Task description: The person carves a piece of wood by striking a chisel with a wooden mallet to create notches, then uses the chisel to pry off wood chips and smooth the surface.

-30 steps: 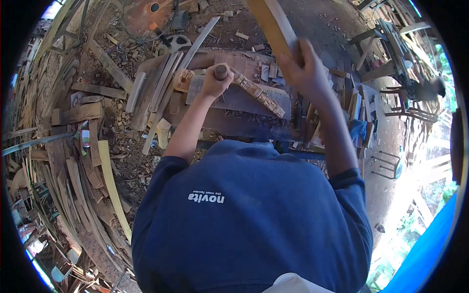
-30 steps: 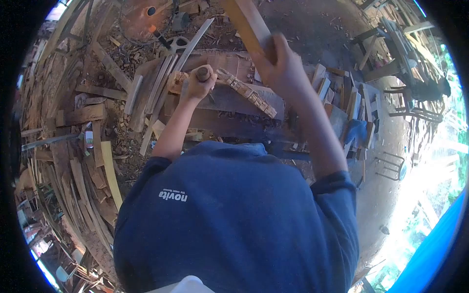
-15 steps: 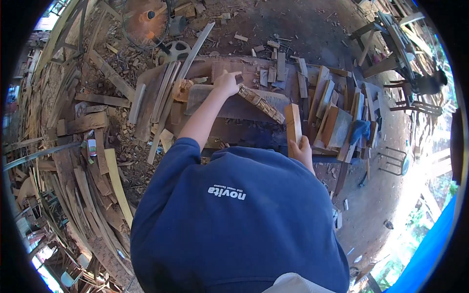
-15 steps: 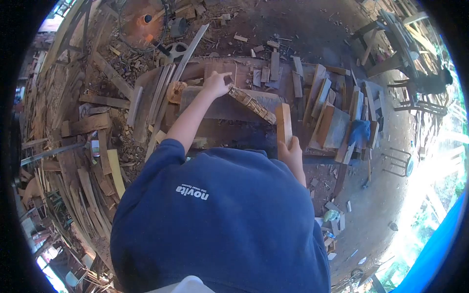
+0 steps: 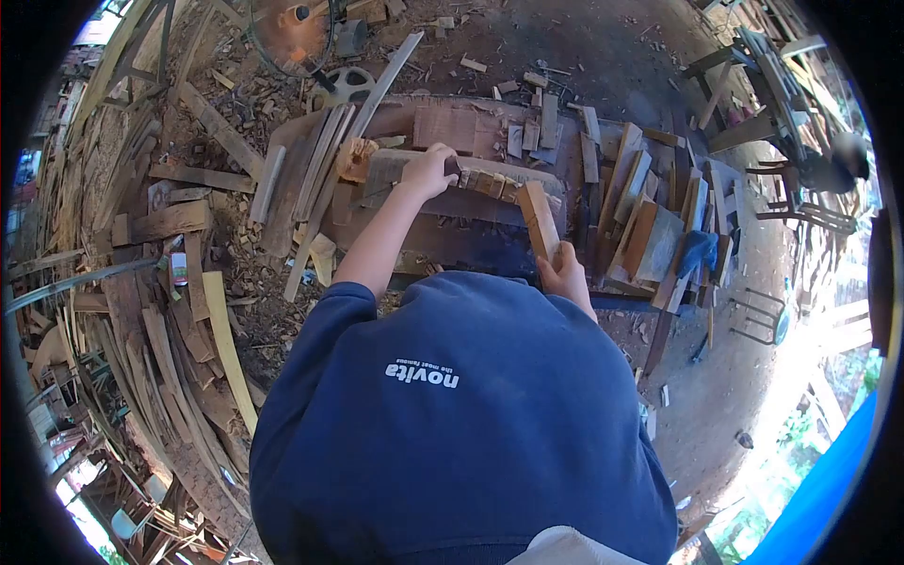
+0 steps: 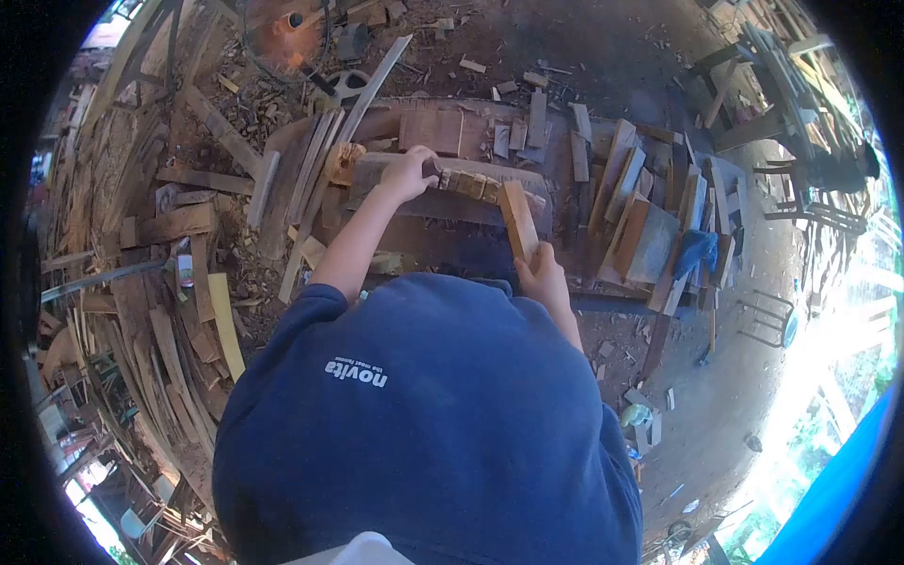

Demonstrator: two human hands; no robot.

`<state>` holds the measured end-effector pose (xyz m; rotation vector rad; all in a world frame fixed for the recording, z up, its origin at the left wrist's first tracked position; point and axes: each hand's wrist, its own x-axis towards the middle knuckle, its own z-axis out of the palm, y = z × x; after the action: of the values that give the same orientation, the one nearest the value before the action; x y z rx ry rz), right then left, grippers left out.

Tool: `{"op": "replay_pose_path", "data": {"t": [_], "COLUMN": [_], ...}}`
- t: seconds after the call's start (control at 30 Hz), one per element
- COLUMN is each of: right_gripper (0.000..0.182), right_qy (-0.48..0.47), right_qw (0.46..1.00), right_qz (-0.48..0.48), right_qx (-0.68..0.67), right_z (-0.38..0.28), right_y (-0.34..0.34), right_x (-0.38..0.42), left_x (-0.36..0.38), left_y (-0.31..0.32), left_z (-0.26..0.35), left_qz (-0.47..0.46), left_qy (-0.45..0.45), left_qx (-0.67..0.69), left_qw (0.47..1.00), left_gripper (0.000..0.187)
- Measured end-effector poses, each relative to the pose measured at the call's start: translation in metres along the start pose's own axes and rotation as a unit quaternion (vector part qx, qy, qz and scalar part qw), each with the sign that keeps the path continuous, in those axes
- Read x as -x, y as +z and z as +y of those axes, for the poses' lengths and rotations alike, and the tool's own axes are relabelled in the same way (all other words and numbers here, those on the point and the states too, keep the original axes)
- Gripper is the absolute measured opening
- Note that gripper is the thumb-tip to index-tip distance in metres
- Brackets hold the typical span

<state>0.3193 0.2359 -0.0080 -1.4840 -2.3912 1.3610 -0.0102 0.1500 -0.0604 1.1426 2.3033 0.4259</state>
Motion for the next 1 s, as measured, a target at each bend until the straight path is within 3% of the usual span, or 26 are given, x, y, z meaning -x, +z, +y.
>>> {"op": "replay_pose_path", "data": {"t": [0.07,0.3,0.37,0.5,0.6,0.63,0.7,0.73,0.77,0.83,0.97,1.0], "right_gripper": [0.047,0.046,0.047,0.045,0.043,0.043,0.043,0.043,0.044,0.044,0.044,0.044], "right_qy": [-0.021,-0.033,-0.036,-0.029,-0.021,-0.025,-0.027,-0.023,-0.019,-0.020,-0.010,-0.008], "right_qw": [0.999,0.999,0.999,0.998,0.998,0.998,0.998,0.998,0.998,0.998,0.998,0.998], "right_qz": [0.001,0.008,0.011,0.022,0.012,0.010,0.008,0.005,0.003,-0.001,-0.010,-0.010], "right_qx": [0.043,0.042,0.031,0.054,0.062,0.055,0.048,0.054,0.060,0.060,0.068,0.068], "right_z": [-0.005,0.002,0.007,0.007,0.004,0.006,0.008,0.007,0.006,0.004,0.004,0.004], "right_y": [-0.001,0.001,0.003,0.004,0.003,0.004,0.005,0.005,0.005,0.003,0.005,0.005], "right_x": [0.000,0.006,0.008,0.012,0.013,0.012,0.011,0.011,0.011,0.010,0.007,0.007], "left_x": [0.008,0.039,0.041,0.050,0.052,0.053,0.054,0.062,0.069,0.084,0.104,0.108], "left_y": [0.009,0.030,0.044,0.031,0.020,0.021,0.019,0.005,-0.004,-0.016,-0.027,-0.035], "left_z": [-0.003,-0.004,-0.016,-0.013,-0.012,-0.018,-0.032,-0.022,-0.012,0.003,0.022,0.031], "left_qz": [0.050,0.087,0.167,0.216,0.362,0.360,0.413,0.443,0.442,0.394,0.401,0.410], "left_qy": [0.033,0.006,0.041,0.098,0.083,0.082,0.014,0.043,0.044,-0.001,0.033,0.050], "left_qx": [0.016,0.036,0.120,0.160,0.210,0.210,0.342,0.375,0.375,0.499,0.523,0.587], "left_qw": [0.998,0.996,0.978,0.958,0.905,0.905,0.844,0.813,0.813,0.772,0.751,0.696], "left_gripper": [0.038,0.038,0.035,0.027,0.016,0.016,0.014,0.013,0.013,0.016,0.019,0.019]}}
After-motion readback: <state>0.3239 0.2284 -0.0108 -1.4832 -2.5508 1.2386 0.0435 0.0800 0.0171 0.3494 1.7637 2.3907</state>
